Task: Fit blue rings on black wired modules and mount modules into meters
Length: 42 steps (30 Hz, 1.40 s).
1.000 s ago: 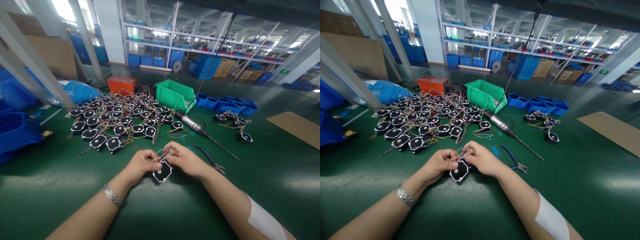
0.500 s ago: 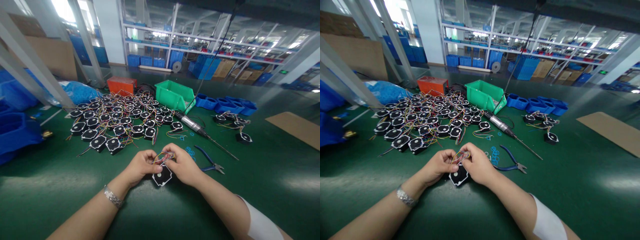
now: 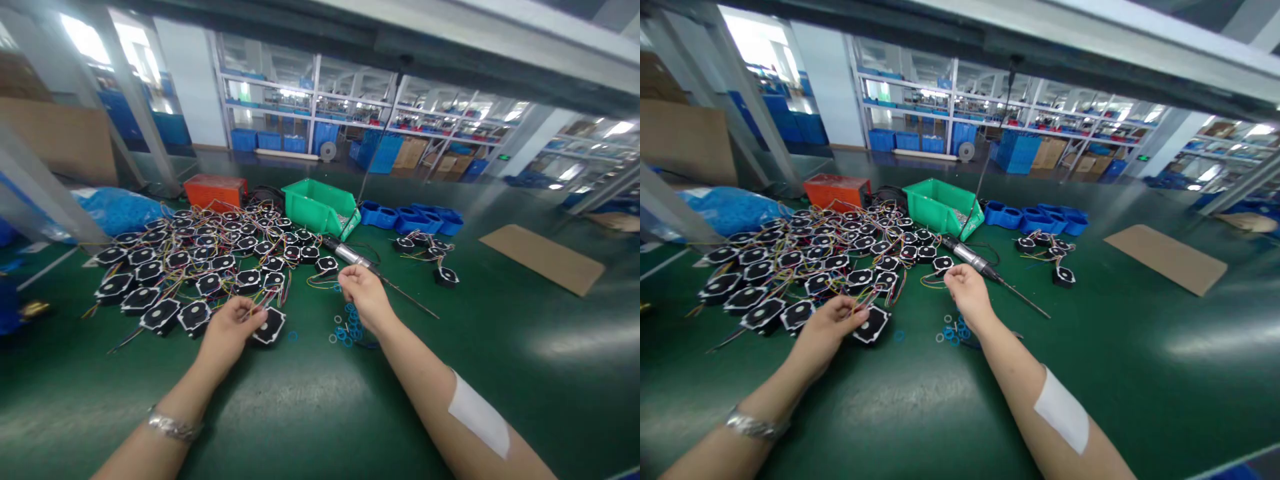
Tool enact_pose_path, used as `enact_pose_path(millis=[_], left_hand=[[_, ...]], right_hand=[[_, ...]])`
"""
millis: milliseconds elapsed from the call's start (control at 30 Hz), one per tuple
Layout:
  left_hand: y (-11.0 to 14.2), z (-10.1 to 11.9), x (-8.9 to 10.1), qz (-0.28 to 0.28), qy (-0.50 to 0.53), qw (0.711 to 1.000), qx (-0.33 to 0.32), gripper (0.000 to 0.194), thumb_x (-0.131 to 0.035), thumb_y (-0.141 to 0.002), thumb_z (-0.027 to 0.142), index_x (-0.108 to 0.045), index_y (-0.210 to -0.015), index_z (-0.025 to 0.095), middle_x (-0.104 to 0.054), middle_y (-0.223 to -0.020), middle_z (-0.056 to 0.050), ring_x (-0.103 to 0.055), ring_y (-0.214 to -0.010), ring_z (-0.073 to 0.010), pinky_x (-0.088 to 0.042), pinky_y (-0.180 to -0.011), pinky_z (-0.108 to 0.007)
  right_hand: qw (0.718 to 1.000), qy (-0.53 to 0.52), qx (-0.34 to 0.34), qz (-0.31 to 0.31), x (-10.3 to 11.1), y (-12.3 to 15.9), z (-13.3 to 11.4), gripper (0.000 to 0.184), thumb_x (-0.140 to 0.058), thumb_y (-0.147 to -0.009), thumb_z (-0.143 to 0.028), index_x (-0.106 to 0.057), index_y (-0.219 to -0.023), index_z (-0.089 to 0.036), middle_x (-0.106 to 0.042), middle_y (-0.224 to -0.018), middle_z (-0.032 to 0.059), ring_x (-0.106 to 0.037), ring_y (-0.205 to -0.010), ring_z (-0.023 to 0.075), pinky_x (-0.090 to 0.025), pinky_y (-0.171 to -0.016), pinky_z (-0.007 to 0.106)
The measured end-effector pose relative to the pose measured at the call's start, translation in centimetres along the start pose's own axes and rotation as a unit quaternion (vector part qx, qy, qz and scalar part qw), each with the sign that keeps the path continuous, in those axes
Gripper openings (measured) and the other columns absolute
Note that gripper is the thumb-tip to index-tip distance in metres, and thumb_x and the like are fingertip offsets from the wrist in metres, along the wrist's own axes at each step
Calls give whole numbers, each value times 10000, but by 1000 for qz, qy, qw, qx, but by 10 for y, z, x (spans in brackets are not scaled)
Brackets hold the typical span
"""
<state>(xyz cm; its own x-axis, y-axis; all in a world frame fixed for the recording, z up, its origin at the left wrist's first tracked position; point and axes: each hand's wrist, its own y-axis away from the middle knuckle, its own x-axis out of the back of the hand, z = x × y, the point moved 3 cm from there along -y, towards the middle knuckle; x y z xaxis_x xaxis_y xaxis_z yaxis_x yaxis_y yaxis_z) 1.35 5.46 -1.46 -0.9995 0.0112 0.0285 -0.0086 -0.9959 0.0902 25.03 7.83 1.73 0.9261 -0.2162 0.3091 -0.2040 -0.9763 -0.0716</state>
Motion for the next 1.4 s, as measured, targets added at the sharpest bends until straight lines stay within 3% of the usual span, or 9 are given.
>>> enact_pose_path(millis=[267, 467, 667, 867, 967, 1067, 1200, 1300, 1400], left_hand=[[-3, 6, 20, 119, -389, 913, -43, 310, -434, -730, 424, -512, -904, 179, -614, -853, -110, -567, -806, -269, -398, -691, -347], [31, 33, 0, 157, -437, 836, -294, 234, -497, -719, 310, -574, -891, 171, -602, -898, -127, -526, -865, -269, -343, -802, -346], [40, 13, -24, 23, -379, 898, -223, 126, -545, -694, 290, -629, -762, 224, -612, -630, -68, -548, -600, -219, -379, -658, -316], [25, -3, -27, -18, -408, 884, -226, 340, -514, -703, 259, -553, -1016, 130, -451, -1201, -183, -364, -1135, -323, -272, -931, -452], [25, 2, -26, -6, -362, 902, -235, 298, -511, -707, 252, -565, -980, 143, -499, -1134, -161, -412, -1085, -293, -307, -913, -446], [29, 3, -31, -56, -261, 943, -198, 212, -492, -719, 242, -596, -887, 166, -565, -996, -111, -534, -847, -213, -426, -765, -373], [34, -2, -41, -149, -75, 982, -84, 321, -587, -657, 252, -583, -965, 165, -536, -1060, -104, -538, -824, -185, -451, -699, -310], [39, 1, -43, -192, 89, 976, -53, 558, -685, -568, 258, -512, -1092, 176, -544, -1069, -97, -529, -888, -211, -436, -738, -310], [38, 6, -40, -203, 207, 957, -14, 515, -686, -580, 269, -524, -1056, 155, -618, -862, -68, -567, -718, -183, -449, -632, -289]], right_hand=[[912, 245, -40, 328, 149, -34, 25, 346, -463, -683, -234, -511, -994, -91, -496, -944, 130, -457, -878, 200, -339, -818, 386], [823, 448, -202, 286, 200, -33, 77, 534, -505, -711, -411, -387, -1215, -281, -271, -1250, 125, -239, -1133, 364, -220, -866, 524], [832, 421, -241, 269, 202, -41, 90, 499, -523, -698, -358, -434, -1180, -266, -378, -1115, 163, -353, -1049, 360, -298, -792, 502], [838, 387, -180, 339, 189, -29, 63, 436, -450, -739, -334, -501, -1118, -124, -369, -1048, 240, -384, -1017, 328, -313, -766, 412], [835, 381, -95, 385, 173, -29, 34, 450, -417, -757, -349, -454, -1139, -113, -365, -1090, 209, -365, -1054, 274, -306, -834, 353], [887, 255, 35, 384, 134, -23, -3, 421, -482, -709, -323, -430, -1074, -121, -443, -1028, 132, -435, -976, 193, -349, -842, 304], [985, -152, 45, 65, 40, 13, -38, 407, -497, -679, -403, -366, -981, -162, -472, -967, 69, -517, -731, 128, -448, -576, 261], [954, -231, -72, -177, -29, 56, -41, 424, -523, -669, -443, -370, -944, -159, -484, -873, 42, -510, -593, 93, -431, -476, 226], [939, -187, -89, -275, -63, 77, -29, 373, -436, -732, -485, -383, -881, -148, -491, -812, 31, -477, -529, 70, -410, -433, 207]])
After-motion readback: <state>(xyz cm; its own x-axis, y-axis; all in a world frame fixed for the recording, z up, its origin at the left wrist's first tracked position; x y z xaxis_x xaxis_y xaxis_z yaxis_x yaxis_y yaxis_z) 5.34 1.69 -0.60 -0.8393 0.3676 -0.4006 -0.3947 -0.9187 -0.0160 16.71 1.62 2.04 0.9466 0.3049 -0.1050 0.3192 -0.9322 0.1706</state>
